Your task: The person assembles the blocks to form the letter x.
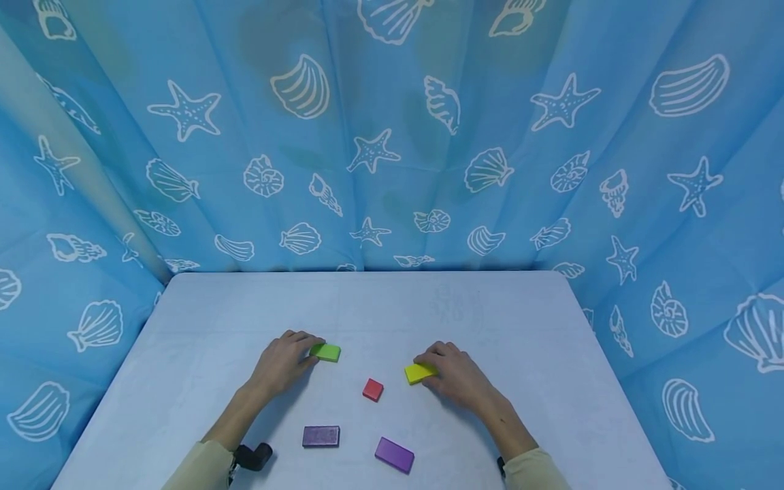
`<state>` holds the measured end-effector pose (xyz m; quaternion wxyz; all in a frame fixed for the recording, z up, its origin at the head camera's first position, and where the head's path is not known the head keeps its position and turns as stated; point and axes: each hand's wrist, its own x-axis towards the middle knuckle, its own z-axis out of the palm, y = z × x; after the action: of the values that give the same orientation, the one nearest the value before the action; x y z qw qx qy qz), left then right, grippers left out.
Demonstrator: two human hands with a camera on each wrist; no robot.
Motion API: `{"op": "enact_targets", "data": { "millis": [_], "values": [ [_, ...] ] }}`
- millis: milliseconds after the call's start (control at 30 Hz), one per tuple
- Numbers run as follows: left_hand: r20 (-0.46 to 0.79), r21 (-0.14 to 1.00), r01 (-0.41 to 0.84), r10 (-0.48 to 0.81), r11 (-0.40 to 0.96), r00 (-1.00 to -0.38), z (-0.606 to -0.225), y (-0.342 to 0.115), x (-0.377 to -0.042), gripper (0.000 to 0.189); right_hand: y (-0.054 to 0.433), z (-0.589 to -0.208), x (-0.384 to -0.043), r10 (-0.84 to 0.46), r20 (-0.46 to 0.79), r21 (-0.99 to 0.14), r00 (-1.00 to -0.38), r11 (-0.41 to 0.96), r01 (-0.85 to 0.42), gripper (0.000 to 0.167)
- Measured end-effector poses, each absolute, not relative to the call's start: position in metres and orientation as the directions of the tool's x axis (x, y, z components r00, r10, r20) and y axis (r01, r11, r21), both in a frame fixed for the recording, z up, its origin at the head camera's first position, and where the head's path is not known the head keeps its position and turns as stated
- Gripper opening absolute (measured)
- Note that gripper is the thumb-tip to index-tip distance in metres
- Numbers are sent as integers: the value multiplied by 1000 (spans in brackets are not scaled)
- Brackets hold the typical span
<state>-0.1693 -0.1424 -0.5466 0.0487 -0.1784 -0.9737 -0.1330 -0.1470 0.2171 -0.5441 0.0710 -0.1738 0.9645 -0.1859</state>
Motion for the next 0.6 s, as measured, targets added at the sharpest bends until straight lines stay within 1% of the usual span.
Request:
{"op": "enact_targets", "data": {
  "millis": [400,600],
  "values": [
    [146,262,402,376,877,-915,-543,-144,-163,37,213,-539,-145,-328,-93,-375,-940,886,-272,39],
    [134,247,414,392,876,-910,-540,-140,-158,38,212,-537,-142,-343,-82,-382,-936,878,-288,38]
  ]
}}
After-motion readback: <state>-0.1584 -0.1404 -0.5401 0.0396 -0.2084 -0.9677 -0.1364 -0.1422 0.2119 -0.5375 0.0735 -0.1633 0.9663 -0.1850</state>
